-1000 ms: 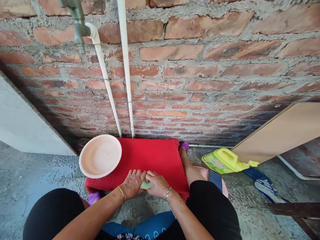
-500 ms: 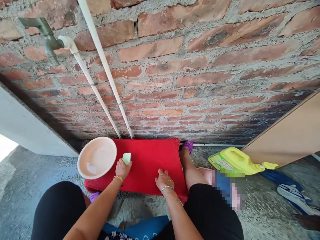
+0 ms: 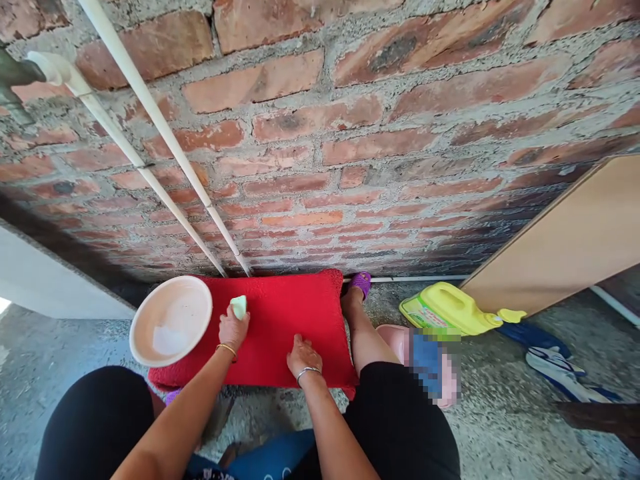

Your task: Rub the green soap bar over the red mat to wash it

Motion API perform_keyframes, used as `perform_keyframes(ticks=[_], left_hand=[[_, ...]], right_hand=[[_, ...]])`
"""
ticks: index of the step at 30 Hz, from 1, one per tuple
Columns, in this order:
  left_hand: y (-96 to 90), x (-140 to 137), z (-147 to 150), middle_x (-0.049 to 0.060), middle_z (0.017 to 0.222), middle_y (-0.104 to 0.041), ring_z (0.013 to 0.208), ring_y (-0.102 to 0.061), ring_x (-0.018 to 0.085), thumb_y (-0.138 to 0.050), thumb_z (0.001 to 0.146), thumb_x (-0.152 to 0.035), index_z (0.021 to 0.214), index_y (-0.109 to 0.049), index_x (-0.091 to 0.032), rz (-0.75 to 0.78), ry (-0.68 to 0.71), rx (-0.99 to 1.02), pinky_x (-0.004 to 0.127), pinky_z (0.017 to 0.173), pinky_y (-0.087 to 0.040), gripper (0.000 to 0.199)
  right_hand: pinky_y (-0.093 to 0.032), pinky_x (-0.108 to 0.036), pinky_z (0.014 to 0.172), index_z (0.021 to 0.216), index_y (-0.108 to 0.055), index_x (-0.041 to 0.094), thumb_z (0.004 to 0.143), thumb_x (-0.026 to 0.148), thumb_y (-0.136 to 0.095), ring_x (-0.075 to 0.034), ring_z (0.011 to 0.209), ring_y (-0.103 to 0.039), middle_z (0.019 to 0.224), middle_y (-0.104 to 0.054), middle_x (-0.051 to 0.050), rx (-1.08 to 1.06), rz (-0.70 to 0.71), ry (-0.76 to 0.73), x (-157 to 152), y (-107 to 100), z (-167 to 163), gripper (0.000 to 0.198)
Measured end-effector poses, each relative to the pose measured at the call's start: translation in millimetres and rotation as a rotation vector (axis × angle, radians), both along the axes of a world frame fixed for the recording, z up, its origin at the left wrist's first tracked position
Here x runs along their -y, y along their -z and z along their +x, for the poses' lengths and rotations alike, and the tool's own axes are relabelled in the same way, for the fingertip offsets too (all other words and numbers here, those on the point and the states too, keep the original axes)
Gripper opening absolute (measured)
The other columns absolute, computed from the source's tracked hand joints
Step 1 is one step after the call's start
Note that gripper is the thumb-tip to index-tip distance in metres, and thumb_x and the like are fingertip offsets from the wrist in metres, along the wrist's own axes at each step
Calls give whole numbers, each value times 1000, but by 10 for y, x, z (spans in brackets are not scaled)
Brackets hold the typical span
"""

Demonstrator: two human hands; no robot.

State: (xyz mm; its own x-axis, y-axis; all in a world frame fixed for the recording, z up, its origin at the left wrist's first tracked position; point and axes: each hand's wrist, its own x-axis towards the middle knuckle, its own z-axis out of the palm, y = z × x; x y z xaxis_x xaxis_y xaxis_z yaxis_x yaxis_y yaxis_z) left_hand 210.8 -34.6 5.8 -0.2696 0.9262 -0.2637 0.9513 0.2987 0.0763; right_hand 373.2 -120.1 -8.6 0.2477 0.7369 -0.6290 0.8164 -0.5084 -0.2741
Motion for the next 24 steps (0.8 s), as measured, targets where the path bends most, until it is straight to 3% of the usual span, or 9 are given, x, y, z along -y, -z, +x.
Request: perform_keyframes(ticks=[4,6,9,11,14,19,22,24], left_hand=[[21,-119,-8,20,112,-59,98,-63,27,-37,89,-52,135,-35,-11,-4,-81,-69,35,78,-48,62],[54,-55,169,19,115,-57,101,-62,27,-42,87,-52,135,-37,-13,-28,-1,-62,35,81,-47,62],[72,62,457,14,121,-54,109,-57,25,-48,83,-52,137,-38,-22,-116,226,57,33,86,-46,62],[37,63,516,12,122,-54,111,-57,24,-47,84,-53,136,-39,-26,-136,283,123,32,89,-45,59],[-61,-85,322,13,120,-54,109,-58,25,-41,87,-54,133,-41,-24,-89,156,125,34,89,-45,55],[-122,-335,-74,20,121,-53,108,-58,30,-33,92,-50,137,-30,-10,-92,-79,84,37,87,-44,61],[-30,-262,84,20,122,-52,109,-57,30,-39,89,-48,137,-31,-12,-75,-68,64,37,87,-44,61],[44,-159,298,18,124,-51,111,-56,28,-45,86,-50,137,-35,-17,-79,39,95,36,88,-44,61]], right_hand=[[-48,-34,85,125,-50,15,85,22,-49,-25,107,-62,119,-57,-18,-14,-6,14,-31,-19,49,40],[-48,-35,84,124,-50,16,85,22,-49,-24,106,-62,119,-57,-18,-13,-5,6,-39,4,54,39],[-47,-35,83,124,-50,17,85,23,-49,-25,105,-62,117,-58,-18,-13,2,-19,-39,50,50,39],[-47,-35,83,124,-50,17,85,24,-49,-24,105,-63,116,-59,-18,-11,11,-35,-36,72,47,39],[-47,-34,82,123,-51,18,86,25,-49,-24,103,-63,114,-59,-17,-1,16,-58,-36,85,50,38],[-47,-34,80,120,-52,18,86,26,-49,-25,102,-64,112,-60,-16,6,12,-75,-51,75,57,35],[-47,-34,80,119,-52,19,85,25,-47,-25,102,-63,111,-60,-15,11,4,-77,-56,69,55,35],[-47,-34,81,120,-52,19,85,25,-47,-25,102,-63,111,-60,-15,12,3,-77,-54,75,53,35]])
